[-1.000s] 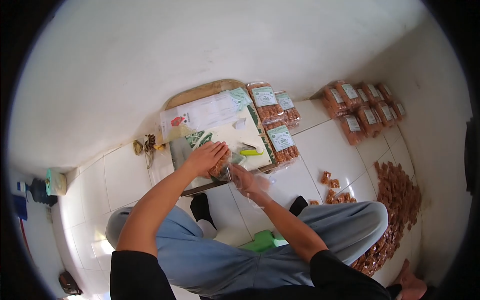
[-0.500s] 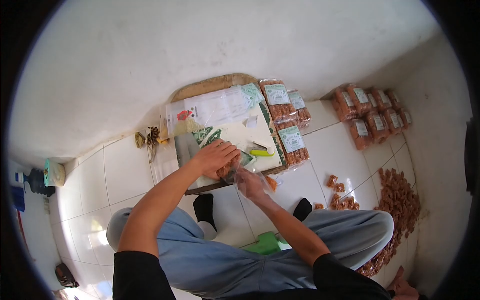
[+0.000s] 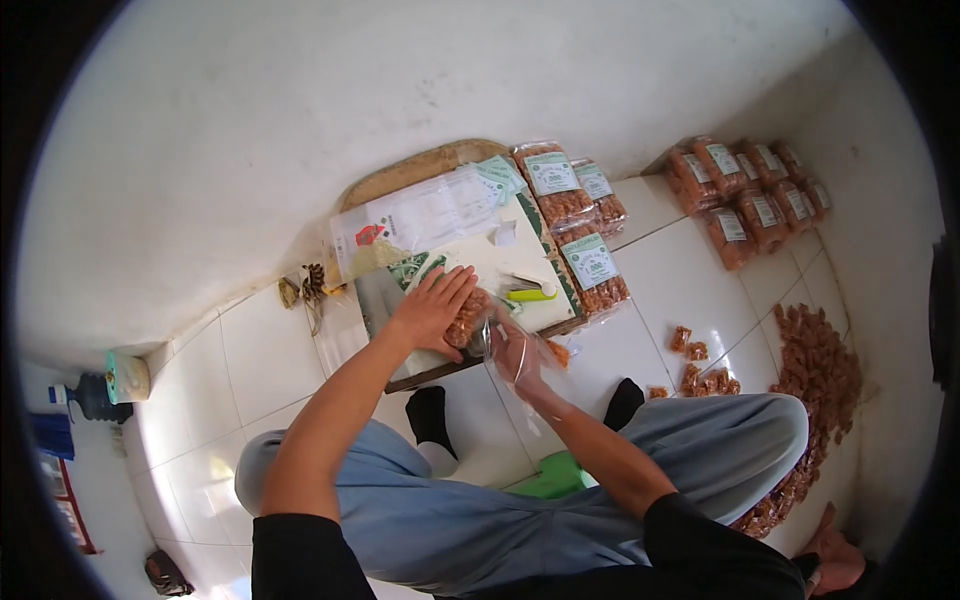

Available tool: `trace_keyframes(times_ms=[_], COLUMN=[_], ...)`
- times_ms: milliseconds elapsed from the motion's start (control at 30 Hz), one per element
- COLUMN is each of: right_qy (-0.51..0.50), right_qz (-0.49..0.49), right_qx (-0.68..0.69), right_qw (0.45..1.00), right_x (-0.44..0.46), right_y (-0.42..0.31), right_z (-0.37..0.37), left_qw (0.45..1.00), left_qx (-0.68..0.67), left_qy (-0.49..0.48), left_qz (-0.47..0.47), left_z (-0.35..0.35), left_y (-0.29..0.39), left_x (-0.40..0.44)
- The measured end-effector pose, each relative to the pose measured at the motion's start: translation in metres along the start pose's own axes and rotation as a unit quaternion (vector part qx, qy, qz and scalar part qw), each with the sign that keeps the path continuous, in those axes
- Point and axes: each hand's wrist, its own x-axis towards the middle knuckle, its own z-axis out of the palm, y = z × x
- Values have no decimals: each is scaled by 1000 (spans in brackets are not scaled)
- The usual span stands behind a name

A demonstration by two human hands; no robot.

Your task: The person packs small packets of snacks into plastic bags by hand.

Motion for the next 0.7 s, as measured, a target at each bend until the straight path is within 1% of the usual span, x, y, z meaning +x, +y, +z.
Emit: trace_keyframes(times_ms=[33,67,133,167,200,267,333,367,400,433,467,533,567,633,667,700], right_qy=[-27,-28,-90,-90,-154,-217,-220,-218,-208,-194,-188,-234,-229,-219,-217,-181], right_qz=[7,7,84,84,154,224,137,137,55,-26,-24,80,85,39,42,64], right_qx=[-42,-39,33,35,7,-18,-35,-31,-94,-154,-149,-181,-174,-142,-136,-81], right_qw=[999,999,992,992,976,950,965,966,972,968,971,952,954,965,966,978], right_x=[0,2,7,11,17,20,20,21,24,26,26,33,35,39,38,37], right_y=[0,0,-9,-12,-15,-16,-6,-1,0,0,1,-38,-33,-19,-14,-17], right_z=[-2,-2,-5,-8,-13,-17,-15,-11,-7,-3,-1,-15,-11,-6,-8,-13], left_qw=[1000,1000,1000,999,998,998,997,996,995,995,993,991,992,992,993,994], left_qx=[2,-2,-4,-5,-6,-13,-20,-31,-41,-38,-50,-60,-64,-66,-44,-22], left_qy=[-2,-10,-21,-38,-56,-62,-68,-51,-35,-40,-34,-38,-32,-33,-46,-60], left_qz=[-1,10,20,21,23,29,36,59,84,87,99,116,108,101,95,89], left_z=[0,0,-1,-1,-1,-3,-2,-2,-3,-5,-7,-10,-11,-9,-6,-6], left_y=[0,0,0,0,0,-2,-4,-4,-4,-4,-3,-1,0,1,-1,-3], left_x=[0,1,4,5,6,8,11,13,15,18,20,22,23,24,27,28])
